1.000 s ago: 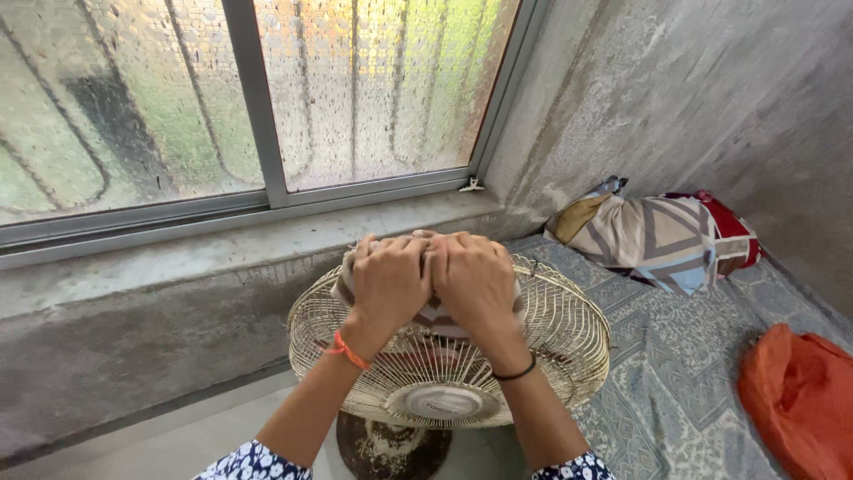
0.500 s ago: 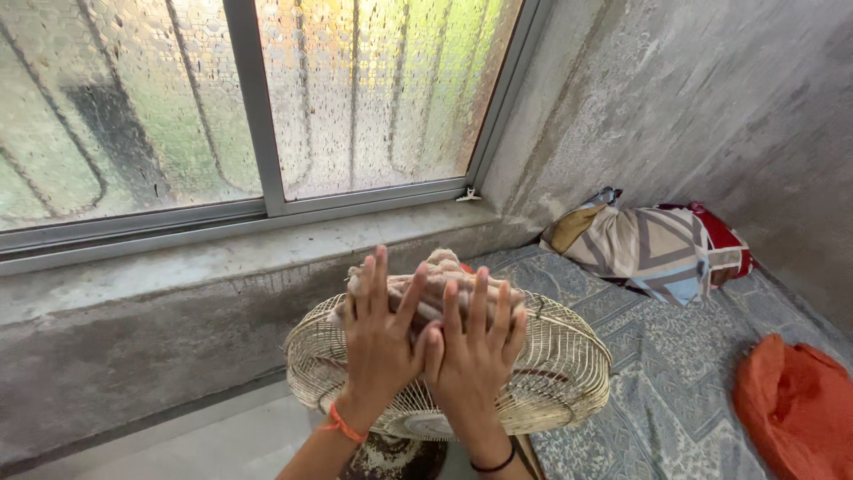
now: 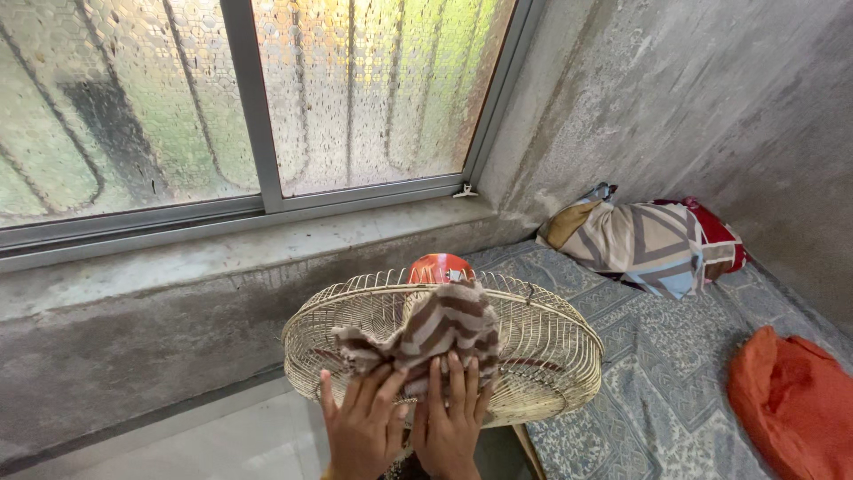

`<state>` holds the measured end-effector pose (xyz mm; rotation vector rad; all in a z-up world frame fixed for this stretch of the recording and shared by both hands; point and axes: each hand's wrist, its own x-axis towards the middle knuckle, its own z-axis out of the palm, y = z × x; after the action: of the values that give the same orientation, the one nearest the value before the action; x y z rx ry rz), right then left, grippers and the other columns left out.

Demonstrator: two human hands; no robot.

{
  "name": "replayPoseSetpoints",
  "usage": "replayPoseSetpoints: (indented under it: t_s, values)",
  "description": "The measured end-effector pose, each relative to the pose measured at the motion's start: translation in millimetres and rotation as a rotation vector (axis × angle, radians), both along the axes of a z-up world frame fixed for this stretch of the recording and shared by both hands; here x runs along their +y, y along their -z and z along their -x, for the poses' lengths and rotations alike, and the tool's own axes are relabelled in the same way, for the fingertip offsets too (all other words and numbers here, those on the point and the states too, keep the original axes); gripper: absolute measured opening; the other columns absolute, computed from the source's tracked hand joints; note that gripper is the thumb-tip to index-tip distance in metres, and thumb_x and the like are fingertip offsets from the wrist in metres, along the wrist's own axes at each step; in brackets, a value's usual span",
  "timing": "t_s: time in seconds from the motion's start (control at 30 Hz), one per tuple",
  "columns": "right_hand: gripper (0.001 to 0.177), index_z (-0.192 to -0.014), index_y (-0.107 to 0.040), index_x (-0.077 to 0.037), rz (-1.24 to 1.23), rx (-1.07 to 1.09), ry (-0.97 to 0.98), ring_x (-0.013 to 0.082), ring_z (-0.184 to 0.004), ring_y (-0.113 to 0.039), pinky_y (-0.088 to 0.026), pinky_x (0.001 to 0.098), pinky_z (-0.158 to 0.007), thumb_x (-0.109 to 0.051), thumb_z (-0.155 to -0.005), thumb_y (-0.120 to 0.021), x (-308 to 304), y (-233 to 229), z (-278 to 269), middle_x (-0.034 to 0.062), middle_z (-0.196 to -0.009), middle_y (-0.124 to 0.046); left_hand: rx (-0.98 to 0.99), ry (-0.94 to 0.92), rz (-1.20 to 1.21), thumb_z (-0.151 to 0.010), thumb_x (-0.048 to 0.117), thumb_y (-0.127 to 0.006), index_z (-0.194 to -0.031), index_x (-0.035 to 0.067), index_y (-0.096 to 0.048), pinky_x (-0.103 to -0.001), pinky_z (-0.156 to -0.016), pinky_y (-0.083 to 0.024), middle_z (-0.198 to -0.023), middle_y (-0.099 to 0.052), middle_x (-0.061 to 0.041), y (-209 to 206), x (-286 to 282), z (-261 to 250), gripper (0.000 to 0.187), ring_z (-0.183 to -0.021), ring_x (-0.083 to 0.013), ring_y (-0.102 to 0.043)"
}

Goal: The person wipes the front grill, blades, and base of a standing electric fan using a striped cloth. They systematically clean the metal cage and the central hub before moving down to the stand and base.

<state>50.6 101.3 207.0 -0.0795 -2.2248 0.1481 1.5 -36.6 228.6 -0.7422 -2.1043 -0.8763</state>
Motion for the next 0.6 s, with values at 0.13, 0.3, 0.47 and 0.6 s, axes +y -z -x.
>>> replayPoseSetpoints:
  t_s: [0.13,0.3,0.47,0.6]
  values:
    - [0.046,-0.143,-0.054,-0.016,-0.021,0.013,0.026,0.0328,-0.155,-0.022,0.006,0.0609,-0.126,-0.025,-0.098,-0.049,-5,-62,-12,0.0089,-0.158,-0.039,-0.141,-0.061,-0.048,-0.098,0.028,-0.056,-0.145,0.014,-0.051,-0.066,-0.121,-0.017,-0.126,-0.062,-0.012,-38,-1,6,0.05,-0.119,-0.0269,-0.056]
    - [0.049,-0.146,-0.057,-0.011,-0.155,-0.071,-0.008,0.0368,-0.153,-0.026,-0.001,0.0576,-0.124,-0.024,-0.1,-0.047,10,-133,43,0.0134,-0.16,-0.044,-0.055,-0.155,-0.041,-0.097,0.025,-0.058,-0.139,0.012,-0.062,-0.048,-0.118,-0.026,-0.136,-0.06,-0.021,-85,18,33,0.045,-0.119,-0.0389,-0.054]
    - [0.042,-0.136,-0.064,-0.009,-0.17,-0.274,-0.018,0.0312,-0.144,-0.045,-0.021,0.0526,-0.125,-0.029,-0.104,-0.045,25,-184,100,0.0115,-0.144,-0.06,-0.185,-0.116,0.009,-0.097,0.023,-0.062,-0.112,0.015,-0.072,-0.057,-0.125,-0.021,-0.115,-0.065,-0.008,-133,24,89,0.02,-0.116,-0.0304,-0.058]
    - [0.042,-0.124,-0.069,-0.012,0.137,-0.787,0.113,0.0317,-0.122,-0.065,-0.047,0.048,-0.11,-0.036,-0.11,-0.039,30,-220,137,0.0104,-0.13,-0.07,-0.153,-0.254,0.245,-0.091,0.017,-0.065,-0.102,0.022,-0.076,-0.06,-0.12,-0.019,-0.112,-0.067,-0.005,-165,43,140,0.016,-0.118,-0.0298,-0.057]
